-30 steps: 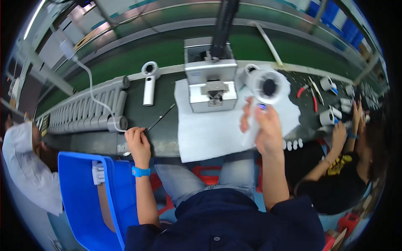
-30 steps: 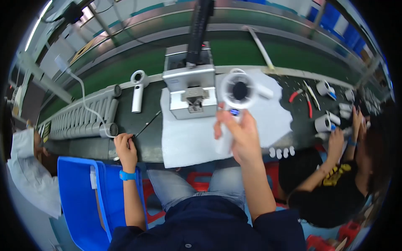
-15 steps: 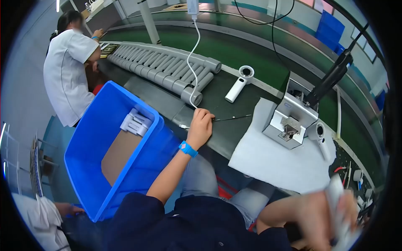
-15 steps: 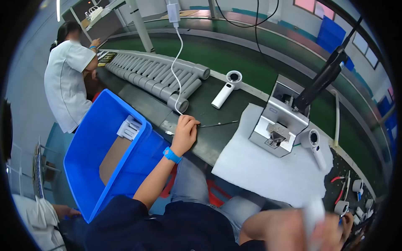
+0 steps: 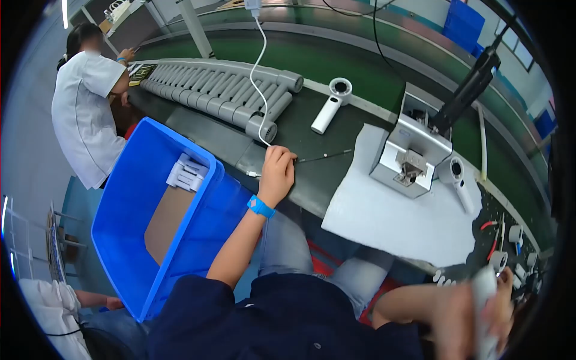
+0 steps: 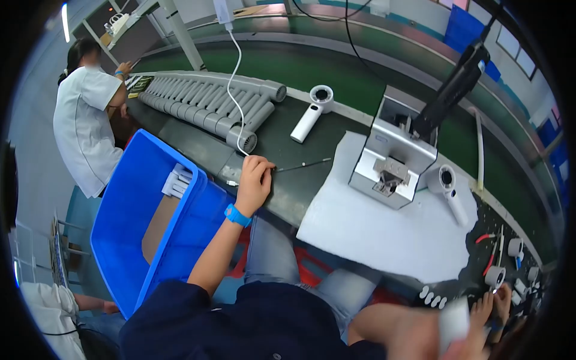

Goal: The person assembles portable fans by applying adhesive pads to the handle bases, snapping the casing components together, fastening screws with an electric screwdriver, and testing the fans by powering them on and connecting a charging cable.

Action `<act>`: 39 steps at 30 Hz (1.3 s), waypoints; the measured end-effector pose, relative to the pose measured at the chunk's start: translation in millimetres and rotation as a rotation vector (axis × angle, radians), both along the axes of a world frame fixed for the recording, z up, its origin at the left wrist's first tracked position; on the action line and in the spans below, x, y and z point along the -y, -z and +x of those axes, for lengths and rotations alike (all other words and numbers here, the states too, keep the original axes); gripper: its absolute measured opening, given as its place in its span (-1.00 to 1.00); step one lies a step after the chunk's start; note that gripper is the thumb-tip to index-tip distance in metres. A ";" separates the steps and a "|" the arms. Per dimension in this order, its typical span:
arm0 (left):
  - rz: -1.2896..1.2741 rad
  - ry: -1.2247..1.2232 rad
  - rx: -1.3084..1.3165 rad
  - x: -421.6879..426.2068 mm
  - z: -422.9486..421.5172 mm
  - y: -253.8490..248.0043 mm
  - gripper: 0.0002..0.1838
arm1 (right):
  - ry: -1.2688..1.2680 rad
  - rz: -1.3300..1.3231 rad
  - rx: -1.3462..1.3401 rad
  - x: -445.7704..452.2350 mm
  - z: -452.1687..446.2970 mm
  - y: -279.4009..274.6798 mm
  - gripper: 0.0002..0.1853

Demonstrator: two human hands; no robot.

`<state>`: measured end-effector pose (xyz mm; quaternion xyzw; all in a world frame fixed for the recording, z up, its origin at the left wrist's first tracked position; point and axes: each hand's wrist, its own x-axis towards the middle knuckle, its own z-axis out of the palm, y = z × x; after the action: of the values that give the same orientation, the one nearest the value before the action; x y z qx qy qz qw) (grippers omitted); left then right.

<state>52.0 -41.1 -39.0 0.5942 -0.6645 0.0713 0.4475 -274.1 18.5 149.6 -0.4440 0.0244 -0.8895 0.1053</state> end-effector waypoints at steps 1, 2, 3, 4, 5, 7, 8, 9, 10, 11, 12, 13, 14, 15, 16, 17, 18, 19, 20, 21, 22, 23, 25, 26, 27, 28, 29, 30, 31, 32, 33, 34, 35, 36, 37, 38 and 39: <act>0.006 -0.003 -0.001 -0.5 -0.8 -0.8 -0.90 | -0.034 0.014 -0.016 4.9 -0.5 -1.2 -0.53; 0.005 0.005 -0.004 0.1 -1.7 -0.9 -0.90 | -0.083 0.048 -0.034 5.7 -3.6 -1.5 -0.55; 0.011 -0.002 -0.002 -1.5 -2.4 0.2 -0.89 | -0.114 0.101 -0.051 5.0 -8.6 -0.6 -0.57; 0.012 -0.007 0.005 -0.5 -0.1 -0.4 -0.89 | -0.123 0.143 -0.053 2.8 -12.8 0.5 -0.59; 0.006 0.004 0.000 0.8 0.3 -1.5 -0.85 | -0.087 0.087 -0.036 -0.2 -9.7 0.3 -0.61; 0.025 -0.008 -0.022 -1.7 -0.7 -0.5 -0.82 | 0.095 -0.047 -0.032 7.1 -3.4 3.8 -0.64; 0.040 -0.007 -0.034 -2.5 -1.5 -2.3 -0.79 | -0.018 -0.075 -0.085 7.7 -8.5 2.6 -0.66; 0.019 -0.011 -0.002 -1.7 -0.7 -1.5 -0.74 | -0.194 -0.089 -0.144 15.0 -14.5 -1.8 -0.67; 0.019 -0.006 -0.009 -2.1 -0.1 -1.0 -0.70 | -0.429 -0.072 -0.216 17.0 -22.7 -9.3 -0.69; 0.025 -0.009 0.005 -5.8 -0.9 -0.9 -0.71 | -0.495 0.170 -0.310 9.7 -20.1 -11.0 -0.64; 0.020 -0.010 0.024 -3.7 -0.4 -4.9 -0.72 | -0.557 0.408 -0.423 2.6 -13.8 -15.6 -0.58; -0.002 -0.004 0.020 6.7 -0.4 -8.2 -0.72 | -0.242 0.144 -0.310 -8.2 -13.2 -11.0 -0.51; 0.004 -0.010 0.014 4.5 -0.9 -7.1 -0.71 | -0.090 0.034 -0.254 -19.6 -18.5 -4.9 -0.47; 0.026 -0.012 0.013 -3.8 -0.6 -4.4 -0.70 | 0.070 -0.064 -0.189 -30.6 -23.6 0.7 -0.42; 0.029 -0.005 0.014 -4.1 0.4 -4.6 -0.70 | 0.038 0.060 -0.122 -32.7 -39.6 6.7 -0.48; 0.025 -0.009 0.002 -3.0 0.3 -4.6 -0.70 | 0.003 0.179 -0.057 -31.3 -60.3 12.4 -0.53; 0.028 -0.014 -0.011 -4.0 -0.7 -3.4 -0.70 | -0.032 0.306 0.007 -30.1 -80.7 18.1 -0.58; 0.040 -0.013 -0.027 -4.6 -1.6 -3.7 -0.69 | -0.069 0.435 0.074 -28.1 -89.8 18.7 -0.62; 0.036 -0.012 -0.026 -3.0 -0.3 -4.1 -0.69 | -0.090 0.485 0.105 -20.7 -92.3 22.9 -0.64; 0.018 -0.016 -0.013 2.1 0.3 -4.9 -0.69 | -0.112 0.533 0.137 -12.3 -89.0 23.3 -0.65; 0.028 -0.020 0.001 -3.6 0.7 -2.3 -0.69 | 0.223 0.356 0.079 1.4 -65.3 18.5 -0.64; 0.047 -0.016 0.003 -9.8 1.0 0.7 -0.69 | 0.561 0.178 0.021 11.0 -41.3 15.1 -0.62; 0.028 -0.028 -0.001 -2.8 1.6 1.2 -0.69 | 0.118 0.299 -0.187 23.7 -42.7 5.7 -0.60; 0.040 -0.021 0.000 -4.6 0.8 1.7 -0.69 | 0.150 0.460 -0.189 17.5 -49.2 9.8 -0.59; 0.039 -0.021 0.008 -8.9 0.8 0.9 -0.68 | 0.175 0.621 -0.201 11.3 -55.7 13.7 -0.57; 0.016 -0.023 0.016 -4.0 0.5 -2.6 -0.67 | 0.590 0.547 -0.171 9.8 -47.6 16.5 -0.56; 0.001 -0.022 0.012 5.3 -1.5 -6.6 -0.67 | 1.033 0.531 -0.063 7.9 -39.6 19.8 -0.54; -0.006 -0.047 -0.012 1.2 -3.8 -7.7 -0.67 | 0.830 0.164 -0.009 4.6 -27.3 14.5 -0.45; -0.013 -0.066 -0.033 -3.6 -5.6 -9.0 -0.66 | 0.727 -0.016 0.029 -0.1 -28.4 11.7 -0.41; -0.019 -0.053 -0.030 0.2 -4.9 -12.8 -0.66 | 0.627 -0.196 0.052 -5.0 -29.6 9.1 -0.36; -0.043 -0.059 0.036 1.5 -3.4 -15.2 -0.67 | 0.385 -0.094 -0.079 -13.1 -47.3 8.0 -0.38; -0.043 -0.058 0.096 -3.8 -4.3 -13.8 -0.67 | 0.145 0.035 -0.214 -27.5 -69.3 8.0 -0.40; -0.041 -0.049 0.125 -3.9 -1.7 -18.7 -0.68 | -0.101 0.135 -0.337 -30.4 -81.4 4.1 -0.41; -0.045 -0.068 0.129 -3.7 -0.2 -25.0 -0.72 | -0.141 0.097 -0.344 -29.3 -83.6 11.4 -0.39; -0.050 -0.074 0.115 -5.5 -3.0 -35.3 -0.74 | -0.183 0.058 -0.351 -26.1 -80.8 14.8 -0.36; -0.061 -0.075 0.107 -5.2 -4.5 -45.0 -0.76 | 0.062 -0.025 -0.320 -14.4 -71.6 18.9 -0.32; -0.071 -0.066 0.110 -1.2 -5.6 -49.7 -0.76 | 0.339 -0.082 -0.254 -3.0 -62.3 23.1 -0.27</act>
<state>46.3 -39.9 10.7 0.5947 -0.6651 0.1422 0.4287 -336.4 21.5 126.4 -0.5460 0.0757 -0.8316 -0.0679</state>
